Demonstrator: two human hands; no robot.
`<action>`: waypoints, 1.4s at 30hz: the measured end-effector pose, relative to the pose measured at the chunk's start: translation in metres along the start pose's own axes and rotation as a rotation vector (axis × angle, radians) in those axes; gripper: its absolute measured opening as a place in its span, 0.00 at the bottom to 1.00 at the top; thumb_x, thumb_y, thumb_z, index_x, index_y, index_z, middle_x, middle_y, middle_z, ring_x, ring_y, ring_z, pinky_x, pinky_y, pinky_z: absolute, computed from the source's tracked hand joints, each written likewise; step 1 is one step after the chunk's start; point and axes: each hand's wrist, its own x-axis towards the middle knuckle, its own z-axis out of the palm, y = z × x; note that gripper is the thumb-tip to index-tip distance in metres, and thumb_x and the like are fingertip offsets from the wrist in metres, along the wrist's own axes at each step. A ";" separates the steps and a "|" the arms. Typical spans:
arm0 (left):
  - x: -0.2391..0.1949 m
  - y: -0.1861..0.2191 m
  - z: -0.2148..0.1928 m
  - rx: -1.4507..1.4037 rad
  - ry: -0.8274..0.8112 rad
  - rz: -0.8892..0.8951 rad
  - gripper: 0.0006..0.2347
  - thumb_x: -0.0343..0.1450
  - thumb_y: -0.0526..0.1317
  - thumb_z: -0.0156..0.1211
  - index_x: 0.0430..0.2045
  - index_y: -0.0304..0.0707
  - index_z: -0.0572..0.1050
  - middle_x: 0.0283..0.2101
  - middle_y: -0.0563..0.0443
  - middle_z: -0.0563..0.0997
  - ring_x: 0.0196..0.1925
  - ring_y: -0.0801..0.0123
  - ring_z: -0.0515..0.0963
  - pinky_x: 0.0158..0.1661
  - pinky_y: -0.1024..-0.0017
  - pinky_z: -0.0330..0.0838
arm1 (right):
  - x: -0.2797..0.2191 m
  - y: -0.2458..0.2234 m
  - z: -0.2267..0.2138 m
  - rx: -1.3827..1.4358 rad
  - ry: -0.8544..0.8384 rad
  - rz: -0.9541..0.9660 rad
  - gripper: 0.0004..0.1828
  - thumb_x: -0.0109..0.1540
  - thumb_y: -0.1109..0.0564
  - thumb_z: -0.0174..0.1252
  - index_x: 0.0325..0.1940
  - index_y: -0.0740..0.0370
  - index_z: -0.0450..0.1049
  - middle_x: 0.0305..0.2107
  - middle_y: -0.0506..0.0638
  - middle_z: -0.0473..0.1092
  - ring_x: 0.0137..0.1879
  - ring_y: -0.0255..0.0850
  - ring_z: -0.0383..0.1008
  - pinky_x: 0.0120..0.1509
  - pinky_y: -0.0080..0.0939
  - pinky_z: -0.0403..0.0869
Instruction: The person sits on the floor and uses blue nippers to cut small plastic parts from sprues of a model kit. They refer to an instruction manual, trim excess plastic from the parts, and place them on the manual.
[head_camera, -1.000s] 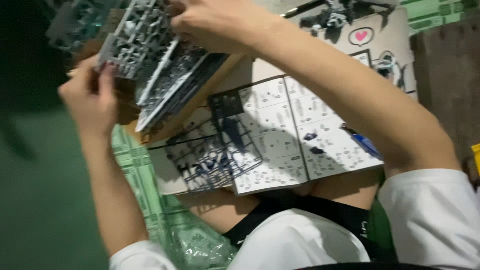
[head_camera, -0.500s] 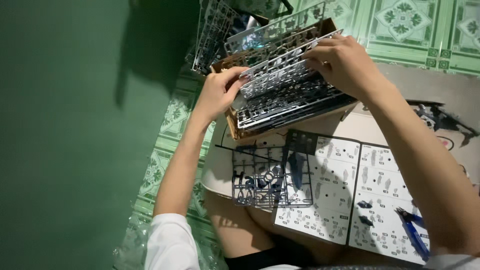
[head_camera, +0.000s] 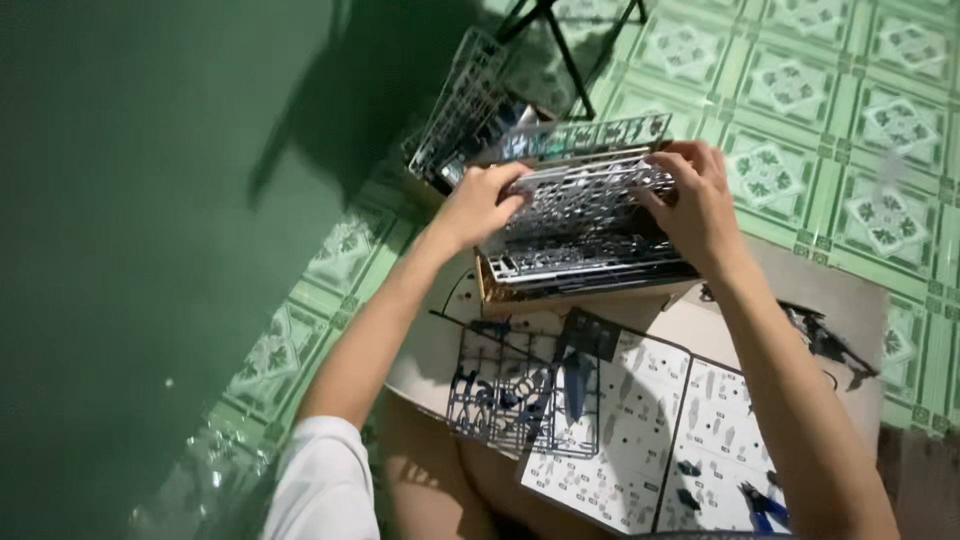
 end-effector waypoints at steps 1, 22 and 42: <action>-0.003 -0.001 0.003 0.012 -0.027 -0.023 0.14 0.65 0.36 0.60 0.44 0.44 0.74 0.38 0.43 0.82 0.44 0.49 0.80 0.49 0.58 0.71 | -0.008 -0.007 -0.004 0.018 0.050 0.059 0.27 0.52 0.58 0.71 0.54 0.63 0.72 0.46 0.58 0.62 0.52 0.57 0.65 0.54 0.50 0.69; 0.009 0.156 -0.112 -0.244 0.076 0.096 0.01 0.70 0.34 0.56 0.28 0.40 0.73 0.17 0.53 0.71 0.21 0.75 0.67 0.27 0.77 0.64 | -0.003 -0.049 -0.082 0.862 0.226 0.395 0.22 0.65 0.63 0.59 0.62 0.62 0.64 0.44 0.58 0.68 0.47 0.52 0.74 0.45 0.51 0.76; -0.215 0.180 0.065 -1.345 0.225 -0.685 0.18 0.72 0.54 0.48 0.23 0.36 0.70 0.28 0.43 0.79 0.27 0.65 0.82 0.27 0.69 0.81 | -0.264 -0.213 -0.134 0.968 0.283 1.022 0.18 0.65 0.63 0.51 0.59 0.69 0.67 0.38 0.62 0.73 0.36 0.46 0.77 0.36 0.45 0.79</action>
